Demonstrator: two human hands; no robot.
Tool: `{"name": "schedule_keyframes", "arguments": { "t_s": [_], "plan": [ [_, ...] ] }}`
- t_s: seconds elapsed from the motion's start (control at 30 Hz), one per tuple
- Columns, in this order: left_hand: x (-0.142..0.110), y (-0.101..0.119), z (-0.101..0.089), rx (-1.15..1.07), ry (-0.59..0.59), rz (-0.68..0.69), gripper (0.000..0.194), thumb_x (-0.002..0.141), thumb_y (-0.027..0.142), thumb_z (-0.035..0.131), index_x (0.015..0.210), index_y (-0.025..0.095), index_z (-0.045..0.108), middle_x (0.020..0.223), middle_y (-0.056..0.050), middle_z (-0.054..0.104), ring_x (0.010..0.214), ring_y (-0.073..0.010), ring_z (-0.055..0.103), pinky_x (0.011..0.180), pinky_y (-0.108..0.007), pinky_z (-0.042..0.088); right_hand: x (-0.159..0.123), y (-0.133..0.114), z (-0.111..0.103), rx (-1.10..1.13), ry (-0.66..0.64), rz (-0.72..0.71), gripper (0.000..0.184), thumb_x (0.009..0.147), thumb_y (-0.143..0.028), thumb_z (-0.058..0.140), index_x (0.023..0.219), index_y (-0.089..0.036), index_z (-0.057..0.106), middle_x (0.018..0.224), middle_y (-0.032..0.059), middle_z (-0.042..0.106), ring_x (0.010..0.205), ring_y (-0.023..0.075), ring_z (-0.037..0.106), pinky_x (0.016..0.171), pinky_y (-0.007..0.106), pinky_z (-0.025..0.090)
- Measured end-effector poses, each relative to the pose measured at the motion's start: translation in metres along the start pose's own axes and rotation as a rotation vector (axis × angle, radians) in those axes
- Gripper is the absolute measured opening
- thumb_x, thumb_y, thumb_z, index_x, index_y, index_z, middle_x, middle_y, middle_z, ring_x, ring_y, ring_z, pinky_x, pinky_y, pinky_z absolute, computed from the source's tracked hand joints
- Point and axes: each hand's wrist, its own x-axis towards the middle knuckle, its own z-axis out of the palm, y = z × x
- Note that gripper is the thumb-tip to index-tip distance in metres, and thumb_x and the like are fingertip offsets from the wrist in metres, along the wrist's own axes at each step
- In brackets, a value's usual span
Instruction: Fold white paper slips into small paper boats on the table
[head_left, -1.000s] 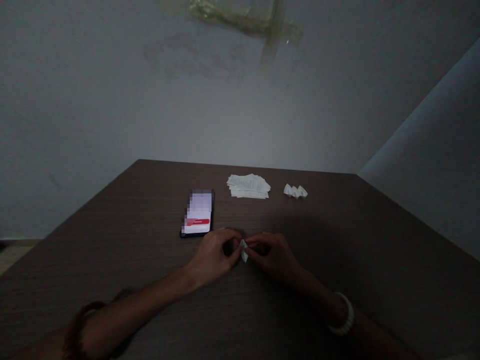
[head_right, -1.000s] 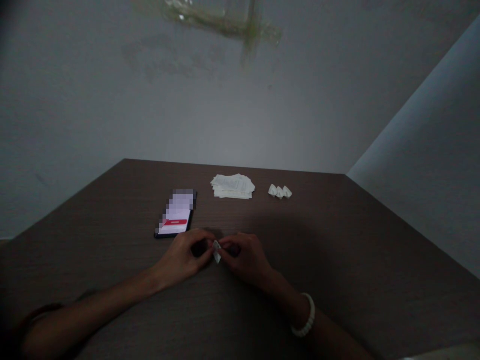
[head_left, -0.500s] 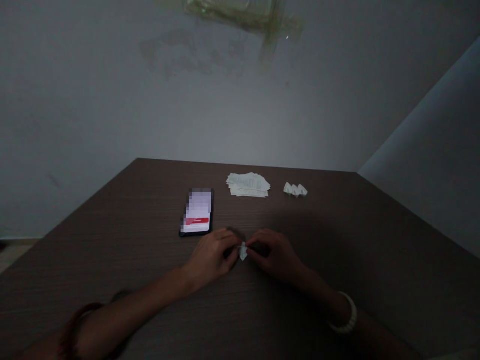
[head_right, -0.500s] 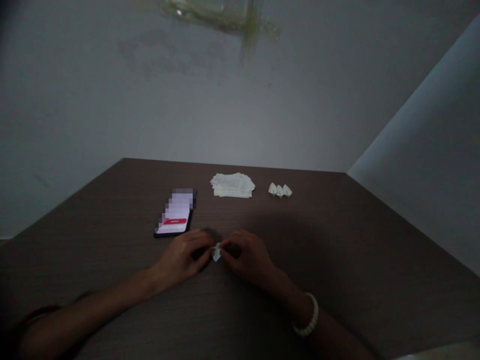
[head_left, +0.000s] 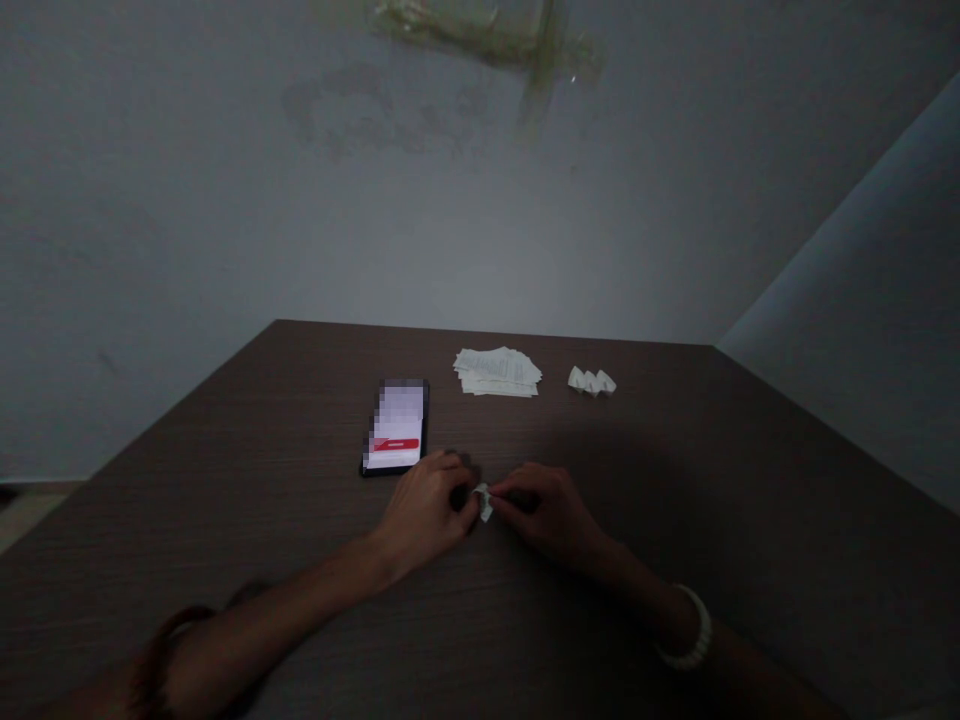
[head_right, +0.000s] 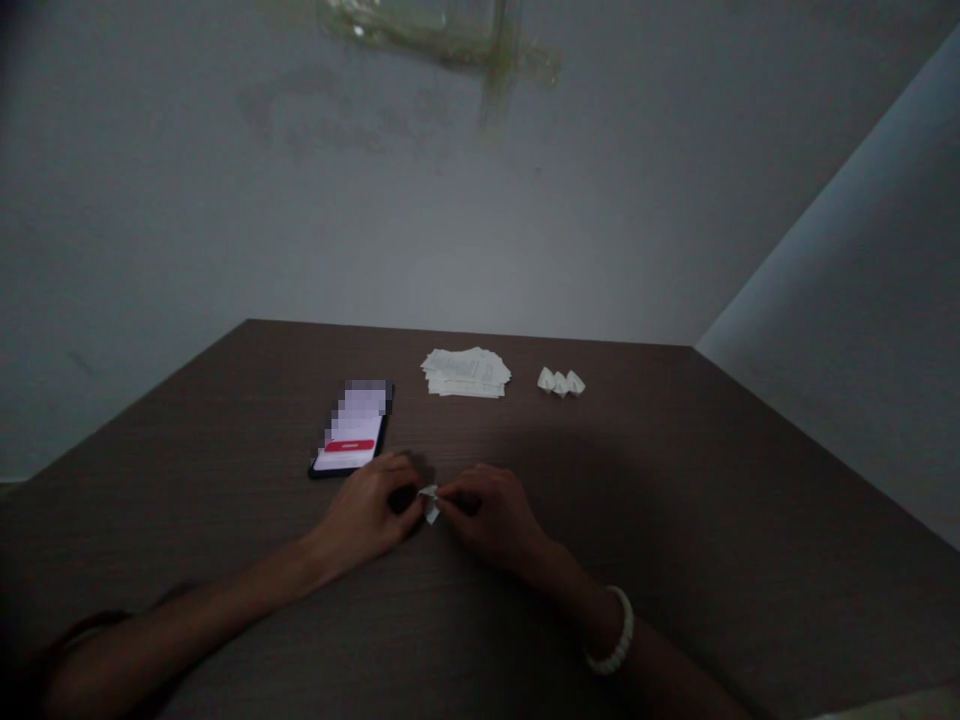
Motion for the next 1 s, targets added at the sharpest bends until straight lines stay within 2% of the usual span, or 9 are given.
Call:
{"name": "schedule_keyframes", "arguments": {
  "t_s": [0.2, 0.4, 0.6, 0.7, 0.83, 1.0],
  "plan": [
    [0.001, 0.004, -0.002, -0.007, -0.004, 0.006, 0.01, 0.08, 0.018, 0.056, 0.076, 0.016, 0.065, 0.079, -0.005, 0.061, 0.082, -0.022, 0.057, 0.072, -0.034, 0.046, 0.002, -0.002, -0.001, 0.042, 0.022, -0.069, 0.009, 0.083, -0.019, 0.063, 0.085, -0.021, 0.072, 0.076, 0.0023, 0.072, 0.065, 0.0136, 0.06, 0.063, 0.026, 0.044],
    [-0.002, 0.005, 0.0, -0.078, 0.098, 0.026, 0.008, 0.08, 0.016, 0.054, 0.08, 0.016, 0.062, 0.08, -0.004, 0.062, 0.08, -0.0201, 0.057, 0.071, -0.033, 0.046, 0.002, -0.007, -0.002, 0.053, 0.081, -0.116, 0.007, 0.083, -0.021, 0.063, 0.085, -0.021, 0.07, 0.076, 0.0022, 0.072, 0.064, 0.0134, 0.061, 0.066, 0.027, 0.046],
    [-0.003, 0.004, 0.001, -0.026, 0.134, 0.091, 0.01, 0.079, 0.018, 0.055, 0.073, 0.016, 0.062, 0.072, -0.003, 0.059, 0.071, -0.0181, 0.056, 0.065, -0.03, 0.044, 0.001, -0.01, -0.001, 0.041, 0.093, -0.125, 0.008, 0.084, -0.022, 0.062, 0.084, -0.021, 0.07, 0.076, 0.0027, 0.073, 0.066, 0.0142, 0.062, 0.068, 0.028, 0.046],
    [-0.003, 0.003, 0.001, -0.013, 0.118, 0.072, 0.011, 0.081, 0.019, 0.055, 0.076, 0.016, 0.065, 0.073, -0.004, 0.061, 0.071, -0.0185, 0.058, 0.065, -0.03, 0.046, 0.001, -0.009, -0.001, 0.007, 0.109, -0.081, 0.007, 0.082, -0.021, 0.062, 0.083, -0.021, 0.07, 0.072, 0.002, 0.071, 0.06, 0.0132, 0.058, 0.063, 0.027, 0.044],
    [-0.004, 0.002, 0.0, -0.083, 0.11, 0.083, 0.015, 0.087, 0.023, 0.053, 0.09, 0.017, 0.067, 0.081, -0.004, 0.065, 0.076, -0.0183, 0.061, 0.071, -0.032, 0.049, 0.0, -0.005, -0.002, -0.027, 0.137, 0.068, 0.007, 0.079, -0.024, 0.065, 0.079, -0.021, 0.071, 0.064, 0.0007, 0.067, 0.053, 0.0118, 0.055, 0.055, 0.024, 0.041],
    [-0.006, -0.001, 0.0, -0.138, 0.056, 0.146, 0.017, 0.088, 0.018, 0.052, 0.096, 0.018, 0.067, 0.087, -0.005, 0.067, 0.081, -0.0184, 0.062, 0.075, -0.033, 0.051, -0.002, 0.001, 0.001, -0.037, 0.07, 0.179, 0.007, 0.077, -0.027, 0.069, 0.079, -0.022, 0.072, 0.063, -0.001, 0.066, 0.053, 0.0113, 0.056, 0.053, 0.023, 0.04]
  ]
}}
